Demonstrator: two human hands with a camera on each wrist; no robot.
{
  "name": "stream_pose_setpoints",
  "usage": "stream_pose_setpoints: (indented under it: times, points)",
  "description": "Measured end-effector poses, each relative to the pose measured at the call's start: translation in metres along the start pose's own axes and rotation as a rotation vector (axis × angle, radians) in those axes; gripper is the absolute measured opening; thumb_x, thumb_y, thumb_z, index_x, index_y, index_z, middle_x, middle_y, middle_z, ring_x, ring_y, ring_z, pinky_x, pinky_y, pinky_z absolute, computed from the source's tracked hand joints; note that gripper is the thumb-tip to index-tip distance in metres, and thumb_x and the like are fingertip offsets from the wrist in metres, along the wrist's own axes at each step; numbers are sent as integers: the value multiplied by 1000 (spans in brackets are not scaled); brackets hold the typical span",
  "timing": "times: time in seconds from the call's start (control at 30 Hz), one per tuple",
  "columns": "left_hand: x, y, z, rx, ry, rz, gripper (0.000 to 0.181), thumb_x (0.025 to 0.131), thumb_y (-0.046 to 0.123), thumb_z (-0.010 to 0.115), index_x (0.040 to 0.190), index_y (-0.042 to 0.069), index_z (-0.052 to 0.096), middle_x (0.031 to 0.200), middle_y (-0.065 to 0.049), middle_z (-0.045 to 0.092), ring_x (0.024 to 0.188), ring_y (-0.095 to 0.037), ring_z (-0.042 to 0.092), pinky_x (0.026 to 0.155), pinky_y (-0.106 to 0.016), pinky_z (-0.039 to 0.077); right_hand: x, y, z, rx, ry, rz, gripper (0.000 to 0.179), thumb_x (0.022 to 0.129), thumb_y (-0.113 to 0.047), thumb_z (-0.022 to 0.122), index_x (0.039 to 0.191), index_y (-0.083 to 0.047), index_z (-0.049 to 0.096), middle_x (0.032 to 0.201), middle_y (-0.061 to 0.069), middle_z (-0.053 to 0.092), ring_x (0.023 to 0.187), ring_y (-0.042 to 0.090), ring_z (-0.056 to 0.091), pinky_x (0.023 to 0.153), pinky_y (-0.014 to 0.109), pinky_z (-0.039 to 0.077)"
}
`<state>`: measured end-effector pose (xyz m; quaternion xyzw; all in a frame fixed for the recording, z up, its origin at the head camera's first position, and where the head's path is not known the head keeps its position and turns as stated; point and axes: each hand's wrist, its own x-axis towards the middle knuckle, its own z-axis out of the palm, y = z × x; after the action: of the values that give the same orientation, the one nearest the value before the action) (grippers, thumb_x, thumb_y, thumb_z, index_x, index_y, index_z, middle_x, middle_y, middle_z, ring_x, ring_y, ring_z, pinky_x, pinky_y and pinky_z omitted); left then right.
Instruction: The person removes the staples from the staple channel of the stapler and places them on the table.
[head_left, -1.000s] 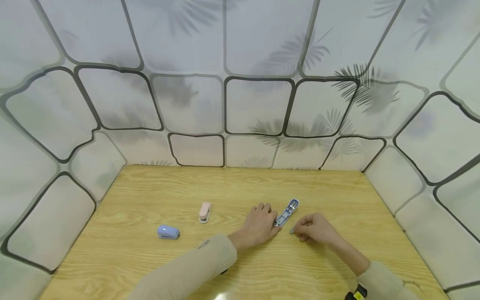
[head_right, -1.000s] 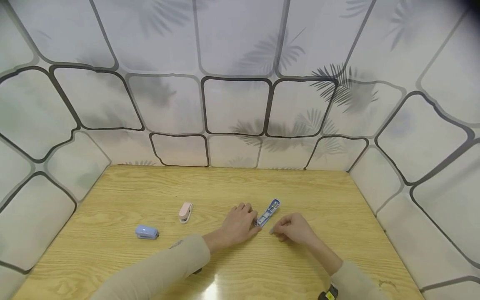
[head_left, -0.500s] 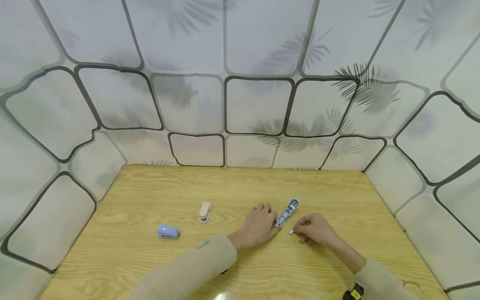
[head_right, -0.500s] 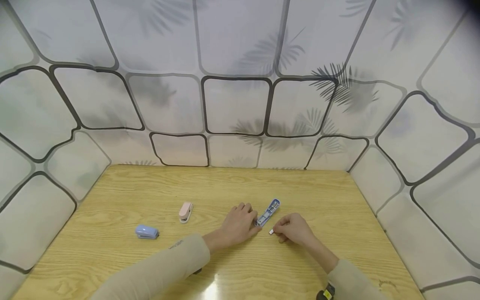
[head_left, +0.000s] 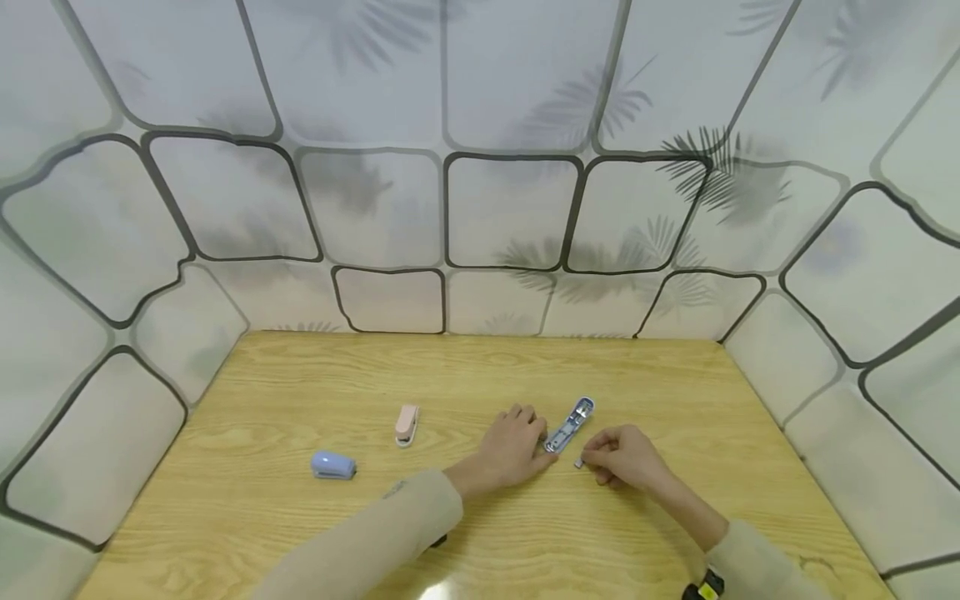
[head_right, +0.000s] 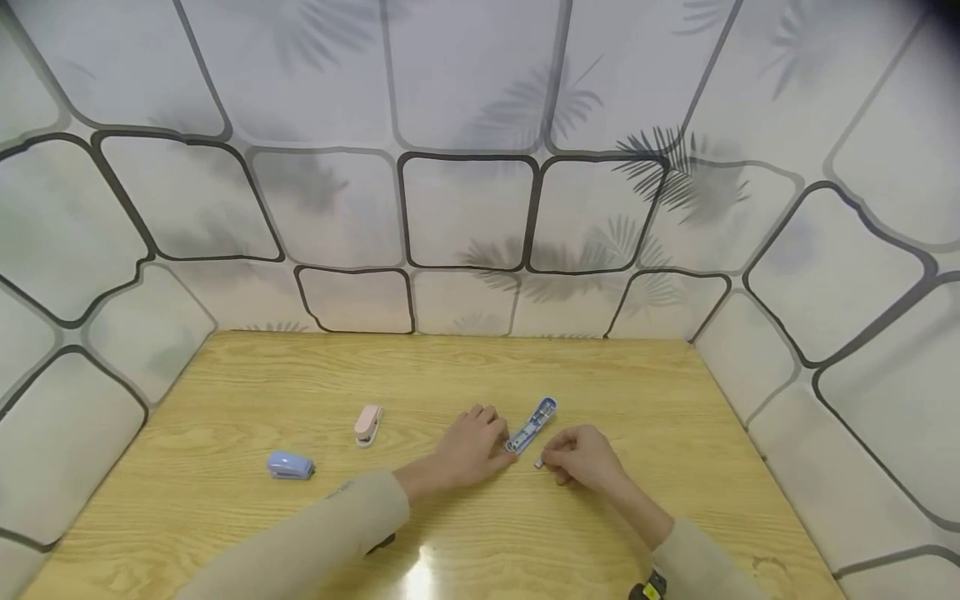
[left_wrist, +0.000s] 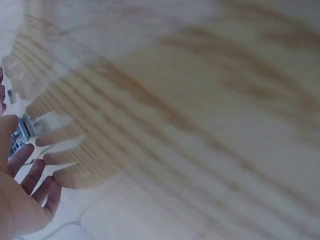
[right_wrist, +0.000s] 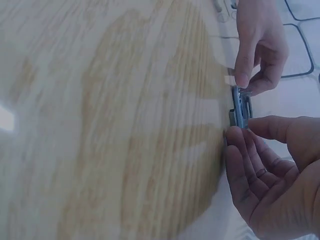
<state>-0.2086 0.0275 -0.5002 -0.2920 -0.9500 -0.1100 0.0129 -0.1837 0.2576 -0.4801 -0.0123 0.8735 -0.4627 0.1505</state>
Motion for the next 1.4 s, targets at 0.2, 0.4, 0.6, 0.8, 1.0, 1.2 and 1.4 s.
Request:
stream_pose_setpoints:
  times: [0.2,0.4,0.6,0.8,1.0,1.2,1.4]
  points:
    - [-14,-13,-7,-88,12,11,34,100,46,69,117,16,70,112,1,67,103,-14,61,95,-28,55,-2,-12,3,-56,54,-91,16,94,-14,77,98,1,75,77,6,73,60,10,61,52,21,50]
    - [-38,-32,-21,-100,62,28,34,100,42,71,117,13,71,115,-1,71,109,-18,66,98,-32,57,6,-24,10,-118,57,-223,15,96,-18,77,101,-3,76,89,7,74,64,12,65,55,22,53]
    - [-70,-54,-36,-127,137,28,31,99,35,74,115,9,71,112,-3,72,105,-21,67,93,-38,59,16,-37,27,-168,33,-384,15,98,-23,75,105,-10,76,97,6,76,77,7,66,61,22,55]
    - [-100,-75,-54,-62,230,-14,32,97,37,76,112,9,71,109,-3,72,104,-22,67,92,-38,59,27,-55,54,-210,9,-507,19,100,-25,73,111,-10,76,106,3,78,90,11,70,77,23,59]
    - [-121,-100,-69,32,327,-52,35,93,36,81,110,7,72,108,-6,73,104,-25,68,95,-43,59,37,-76,78,-360,-51,-599,29,103,-32,69,123,-11,72,118,0,75,107,17,69,93,35,59]
    - [-133,-122,-76,142,354,-115,41,91,39,81,111,4,71,108,-10,73,104,-31,68,94,-46,59,52,-97,98,-611,-62,-742,34,104,-38,67,129,-16,71,124,-1,73,114,17,70,96,37,60]
    - [-139,-131,-74,159,337,-145,43,93,41,80,110,2,72,104,-13,74,97,-31,69,86,-45,61,66,-117,115,-814,-53,-873,36,105,-42,64,131,-18,70,123,-1,72,107,14,71,90,29,60]
